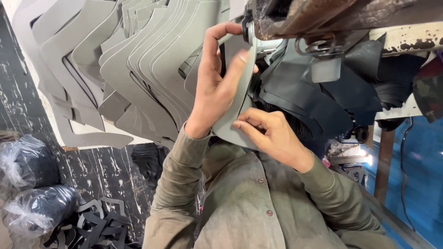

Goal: The person feeds curved gray and black shoe components one at a time into a benchtop skiving machine, guiding each edge under the machine head to trim it, then stacks the processed pieces onto a growing pile on the work table.

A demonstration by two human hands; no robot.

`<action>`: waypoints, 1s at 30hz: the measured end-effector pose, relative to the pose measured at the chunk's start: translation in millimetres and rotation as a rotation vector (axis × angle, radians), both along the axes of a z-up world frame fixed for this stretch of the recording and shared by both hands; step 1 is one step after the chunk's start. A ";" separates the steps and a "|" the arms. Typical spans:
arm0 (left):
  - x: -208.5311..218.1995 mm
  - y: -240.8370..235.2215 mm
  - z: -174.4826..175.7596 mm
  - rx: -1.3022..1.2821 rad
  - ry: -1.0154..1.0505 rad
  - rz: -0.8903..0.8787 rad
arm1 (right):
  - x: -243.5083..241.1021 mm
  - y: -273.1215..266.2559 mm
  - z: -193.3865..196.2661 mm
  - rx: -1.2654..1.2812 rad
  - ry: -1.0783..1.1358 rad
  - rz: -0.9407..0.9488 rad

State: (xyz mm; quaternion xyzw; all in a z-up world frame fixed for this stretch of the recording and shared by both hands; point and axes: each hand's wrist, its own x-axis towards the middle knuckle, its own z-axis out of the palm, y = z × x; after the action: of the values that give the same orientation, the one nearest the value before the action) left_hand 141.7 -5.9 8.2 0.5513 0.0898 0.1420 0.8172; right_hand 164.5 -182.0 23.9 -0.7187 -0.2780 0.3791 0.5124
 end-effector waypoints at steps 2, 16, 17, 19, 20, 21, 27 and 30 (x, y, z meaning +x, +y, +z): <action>-1.8 0.0 3.5 0.028 -0.010 0.000 | 5.2 -1.3 4.2 -0.016 -0.011 -0.007; -0.8 -9.5 -8.5 0.286 -0.048 0.107 | 40.5 -3.5 33.7 -0.090 -0.133 0.078; -3.2 -11.9 -4.2 0.285 -0.048 0.107 | 43.7 -2.7 35.7 -0.091 -0.133 0.078; -8.2 -16.4 4.6 0.259 0.017 0.116 | 50.2 -0.8 39.9 -0.055 -0.204 0.085; -13.2 -21.5 6.7 0.258 0.017 0.116 | 53.2 0.4 41.8 -0.055 -0.203 0.085; -18.1 -26.2 8.7 0.300 0.042 0.151 | 56.3 1.9 43.7 -0.063 -0.235 0.093; -42.2 -52.7 22.7 0.377 0.177 0.233 | 77.0 7.7 59.7 -0.132 -0.355 0.109; -38.2 -58.0 25.3 0.295 0.222 0.246 | 87.6 6.7 70.5 -0.132 -0.440 0.138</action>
State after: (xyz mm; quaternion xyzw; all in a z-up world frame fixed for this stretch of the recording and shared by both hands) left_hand 103.5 -63.9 33.5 0.6621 0.2238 0.1907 0.6894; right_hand 252.1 -175.3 94.4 -0.7952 -0.4058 0.2648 0.3644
